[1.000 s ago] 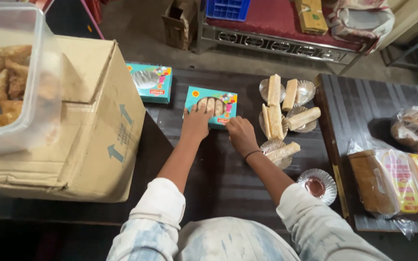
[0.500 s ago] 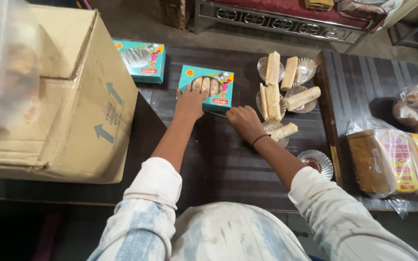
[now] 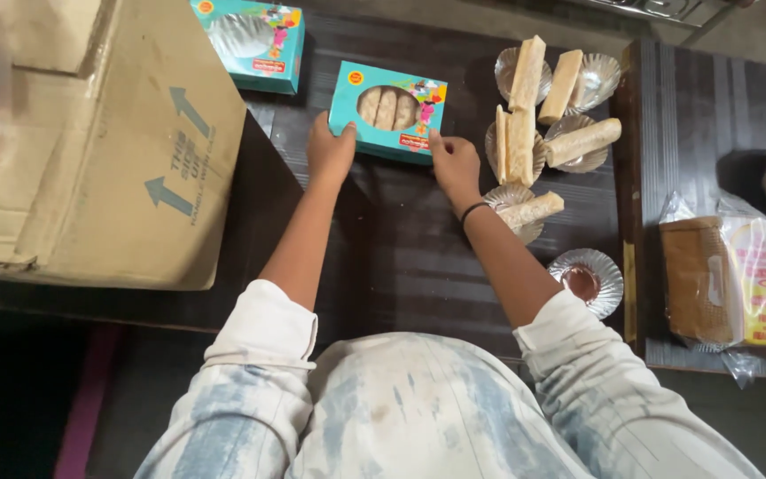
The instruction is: The person opens cardboard boxes of sweet pastry rolls on a shop table and places each roll into a silver foil cup, arranging the filled cups across the table. They work through multiple boxes, moving rolls one at a time from the box trays into the cups.
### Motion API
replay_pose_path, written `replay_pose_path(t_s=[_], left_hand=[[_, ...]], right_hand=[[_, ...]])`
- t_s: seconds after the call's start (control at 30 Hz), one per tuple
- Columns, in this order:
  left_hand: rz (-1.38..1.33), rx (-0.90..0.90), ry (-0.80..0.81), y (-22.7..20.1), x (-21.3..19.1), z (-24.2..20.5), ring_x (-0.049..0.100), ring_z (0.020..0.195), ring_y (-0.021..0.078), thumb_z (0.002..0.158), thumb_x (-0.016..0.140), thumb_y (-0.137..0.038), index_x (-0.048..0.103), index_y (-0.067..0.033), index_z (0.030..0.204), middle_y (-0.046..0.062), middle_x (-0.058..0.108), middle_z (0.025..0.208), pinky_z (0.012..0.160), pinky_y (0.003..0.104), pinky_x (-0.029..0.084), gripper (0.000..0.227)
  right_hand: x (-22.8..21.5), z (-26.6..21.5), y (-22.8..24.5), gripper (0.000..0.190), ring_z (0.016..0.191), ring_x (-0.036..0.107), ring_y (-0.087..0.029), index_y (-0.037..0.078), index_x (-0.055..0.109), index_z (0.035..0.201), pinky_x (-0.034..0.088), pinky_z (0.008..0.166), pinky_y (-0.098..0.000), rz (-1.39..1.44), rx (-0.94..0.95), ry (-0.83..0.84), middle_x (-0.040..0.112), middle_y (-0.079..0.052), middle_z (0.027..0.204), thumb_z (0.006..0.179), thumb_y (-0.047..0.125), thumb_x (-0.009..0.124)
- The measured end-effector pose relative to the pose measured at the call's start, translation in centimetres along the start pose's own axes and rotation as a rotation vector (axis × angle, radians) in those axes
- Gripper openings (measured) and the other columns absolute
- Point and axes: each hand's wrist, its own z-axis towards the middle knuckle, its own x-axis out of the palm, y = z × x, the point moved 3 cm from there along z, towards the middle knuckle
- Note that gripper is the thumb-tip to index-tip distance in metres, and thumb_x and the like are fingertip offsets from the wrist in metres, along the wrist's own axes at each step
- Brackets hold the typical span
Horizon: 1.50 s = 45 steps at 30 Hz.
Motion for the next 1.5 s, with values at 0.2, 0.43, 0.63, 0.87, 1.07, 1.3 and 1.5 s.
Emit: replay_pose_path(t_s=[0.2,0.43,0.63,0.87,1.07,1.3,1.5], left_hand=[[-0.081,-0.256,0.039,-1.4,-1.5,-2.0,0.061,0.122,0.0361,0.089,0.074,-0.040,0.061,-0.0083,0.131,0.018,0.064,0.130,0.102,0.045,0.048,0.054],[-0.959,-0.522,0.156,-1.5,-0.5,-7.2,0.056,0.129,0.0352,0.091,0.059,-0.053,0.046,-0.0059,0.144,0.016,0.057,0.140,0.103,0.051,0.049,0.072],[-1.766,-0.546,0.932,-2.4,1.0,-11.4,0.046,0.131,0.0458,0.093,0.036,-0.079,0.042,0.0017,0.150,0.027,0.050,0.144,0.110,0.061,0.039,0.099],[-1.476,-0.592,0.676,-5.7,-4.1,-8.2,0.059,0.123,0.0284,0.095,0.058,-0.059,0.056,-0.0045,0.136,0.012,0.064,0.131,0.108,0.044,0.045,0.068],[-0.731,-0.229,0.487,-1.7,-2.4,-1.8,0.069,0.102,0.0160,0.096,0.069,-0.027,0.072,-0.0003,0.119,0.007,0.074,0.110,0.090,0.031,0.054,0.035],[-0.449,-0.097,0.265,-1.7,-3.4,5.2,0.075,0.074,0.0140,0.106,0.052,-0.027,0.069,-0.0030,0.105,0.005,0.078,0.091,0.065,0.029,0.057,0.029],[-0.807,-0.650,-0.208,4.4,-6.6,4.7,0.067,0.088,0.0155,0.099,0.062,-0.023,0.057,-0.0171,0.123,0.001,0.064,0.111,0.069,0.032,0.057,0.026]], right_hand=[[-1.8,-0.6,2.9,0.063,0.060,0.067,-0.020,-0.006,0.072,0.096,0.057,0.054,-0.0355,0.385,0.342,0.258,0.070,-0.012,0.080,0.090,0.056,0.068],[-2.9,-3.0,4.5,0.055,0.072,0.071,-0.022,-0.010,0.063,0.114,0.059,0.060,-0.0367,0.697,0.250,0.491,0.073,-0.014,0.092,0.093,0.040,0.072],[-5.6,-7.2,5.9,0.047,0.073,0.072,-0.024,-0.005,0.061,0.117,0.062,0.063,-0.0372,0.774,0.255,0.527,0.072,-0.014,0.098,0.094,0.035,0.068],[-9.4,-10.2,5.8,0.061,0.080,0.074,-0.022,-0.006,0.057,0.126,0.065,0.064,-0.0389,0.556,0.247,0.505,0.073,-0.015,0.103,0.089,0.040,0.071],[-8.5,-11.9,4.6,0.065,0.085,0.075,-0.025,-0.004,0.056,0.130,0.066,0.066,-0.0412,0.478,0.269,0.532,0.074,-0.017,0.106,0.086,0.041,0.073],[-6.6,-12.9,4.4,0.062,0.089,0.075,-0.022,-0.003,0.059,0.128,0.066,0.068,-0.0403,0.466,0.319,0.485,0.075,-0.014,0.107,0.086,0.040,0.073],[-6.1,-13.1,2.6,0.053,0.072,0.073,-0.028,0.000,0.061,0.120,0.062,0.061,-0.0425,0.374,0.373,0.480,0.074,-0.017,0.093,0.085,0.040,0.071]])
